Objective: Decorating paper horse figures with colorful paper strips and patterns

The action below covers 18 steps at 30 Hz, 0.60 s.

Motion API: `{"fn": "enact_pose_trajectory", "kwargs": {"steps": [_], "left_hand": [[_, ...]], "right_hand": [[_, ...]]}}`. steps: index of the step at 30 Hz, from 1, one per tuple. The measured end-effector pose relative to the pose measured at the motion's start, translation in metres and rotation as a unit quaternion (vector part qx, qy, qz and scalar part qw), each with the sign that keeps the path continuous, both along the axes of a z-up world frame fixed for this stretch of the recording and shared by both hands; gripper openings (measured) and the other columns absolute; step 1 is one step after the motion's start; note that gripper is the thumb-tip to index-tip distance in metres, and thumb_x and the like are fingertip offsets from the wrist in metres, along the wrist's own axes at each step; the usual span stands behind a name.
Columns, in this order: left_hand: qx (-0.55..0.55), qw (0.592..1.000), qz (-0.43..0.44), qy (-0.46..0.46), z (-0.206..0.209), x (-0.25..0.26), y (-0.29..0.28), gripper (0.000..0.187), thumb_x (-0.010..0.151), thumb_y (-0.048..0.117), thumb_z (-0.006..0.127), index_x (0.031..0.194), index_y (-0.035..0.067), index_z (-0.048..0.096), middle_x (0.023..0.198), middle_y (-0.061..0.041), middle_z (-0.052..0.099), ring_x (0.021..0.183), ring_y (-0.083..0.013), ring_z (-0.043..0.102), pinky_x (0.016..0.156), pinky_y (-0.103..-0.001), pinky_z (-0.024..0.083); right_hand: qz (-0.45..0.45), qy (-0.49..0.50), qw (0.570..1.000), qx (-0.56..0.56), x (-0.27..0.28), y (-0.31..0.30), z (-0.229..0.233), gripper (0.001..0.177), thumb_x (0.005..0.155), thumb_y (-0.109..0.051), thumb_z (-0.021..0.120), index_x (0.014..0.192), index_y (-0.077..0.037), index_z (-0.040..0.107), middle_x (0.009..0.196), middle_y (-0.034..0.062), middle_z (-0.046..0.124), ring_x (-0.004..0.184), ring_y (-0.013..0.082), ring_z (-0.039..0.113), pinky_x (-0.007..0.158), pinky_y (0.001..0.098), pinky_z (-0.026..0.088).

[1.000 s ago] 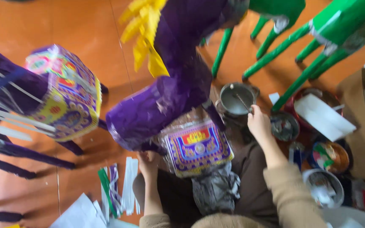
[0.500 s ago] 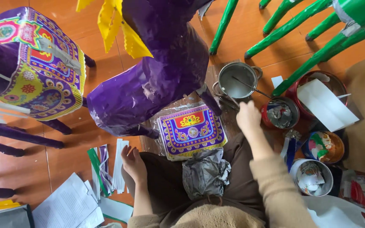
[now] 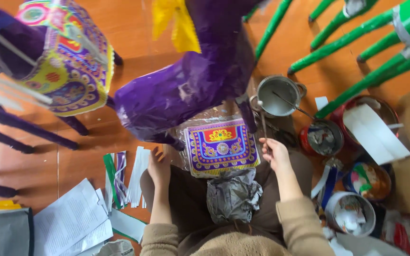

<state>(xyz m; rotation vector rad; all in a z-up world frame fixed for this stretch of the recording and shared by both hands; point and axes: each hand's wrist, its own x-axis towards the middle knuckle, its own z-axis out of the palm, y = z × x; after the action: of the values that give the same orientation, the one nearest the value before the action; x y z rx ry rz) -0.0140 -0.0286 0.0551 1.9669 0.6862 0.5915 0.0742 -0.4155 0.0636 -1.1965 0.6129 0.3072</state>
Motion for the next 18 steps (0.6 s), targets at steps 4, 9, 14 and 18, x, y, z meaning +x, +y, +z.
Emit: {"fn": "enact_pose_trajectory", "kwargs": {"steps": [4, 9, 14, 18], "left_hand": [[-0.086, 0.996, -0.027, 0.011, -0.051, 0.024, 0.014, 0.071, 0.073, 0.008, 0.078, 0.135, -0.009, 0.048, 0.125, -0.037, 0.053, 0.112, -0.0493, 0.057, 0.087, -0.048, 0.056], [-0.108, 0.984, -0.086, 0.109, -0.129, 0.062, 0.024, 0.082, 0.059, 0.028, 0.091, 0.130, 0.023, 0.051, 0.122, -0.008, 0.065, 0.114, -0.0324, 0.062, 0.096, -0.049, 0.052], [-0.086, 0.989, -0.091, 0.078, -0.103, 0.064, 0.013, 0.072, 0.056, 0.029, 0.089, 0.120, 0.023, 0.056, 0.110, -0.008, 0.069, 0.106, -0.0358, 0.065, 0.090, -0.054, 0.053], [-0.054, 0.987, -0.106, 0.105, -0.131, 0.069, 0.020, 0.054, 0.063, 0.028, 0.082, 0.110, 0.012, 0.061, 0.100, -0.018, 0.070, 0.100, -0.0417, 0.065, 0.085, -0.058, 0.052]], "right_hand": [[-0.010, -0.095, 0.995, 0.011, -0.032, 0.034, 0.078, 0.024, 0.101, -0.011, 0.042, 0.113, -0.001, 0.060, 0.074, 0.0021, 0.047, 0.060, 0.0090, 0.051, 0.037, 0.0122, 0.026], [0.051, -0.349, 0.927, -0.129, -0.045, 0.056, 0.082, 0.014, 0.093, 0.003, 0.054, 0.104, 0.006, 0.062, 0.073, 0.0164, 0.059, 0.046, 0.0161, 0.054, 0.040, 0.0207, 0.041], [0.099, -0.359, 0.898, -0.232, -0.023, 0.101, 0.066, 0.015, 0.088, -0.005, 0.067, 0.101, 0.001, 0.063, 0.075, 0.0149, 0.063, 0.053, 0.0182, 0.061, 0.049, 0.0269, 0.048], [0.190, -0.389, 0.841, -0.325, -0.025, 0.164, 0.030, 0.017, 0.083, -0.012, 0.074, 0.098, -0.014, 0.067, 0.085, 0.0113, 0.071, 0.079, 0.0262, 0.072, 0.066, 0.0352, 0.055]]}}
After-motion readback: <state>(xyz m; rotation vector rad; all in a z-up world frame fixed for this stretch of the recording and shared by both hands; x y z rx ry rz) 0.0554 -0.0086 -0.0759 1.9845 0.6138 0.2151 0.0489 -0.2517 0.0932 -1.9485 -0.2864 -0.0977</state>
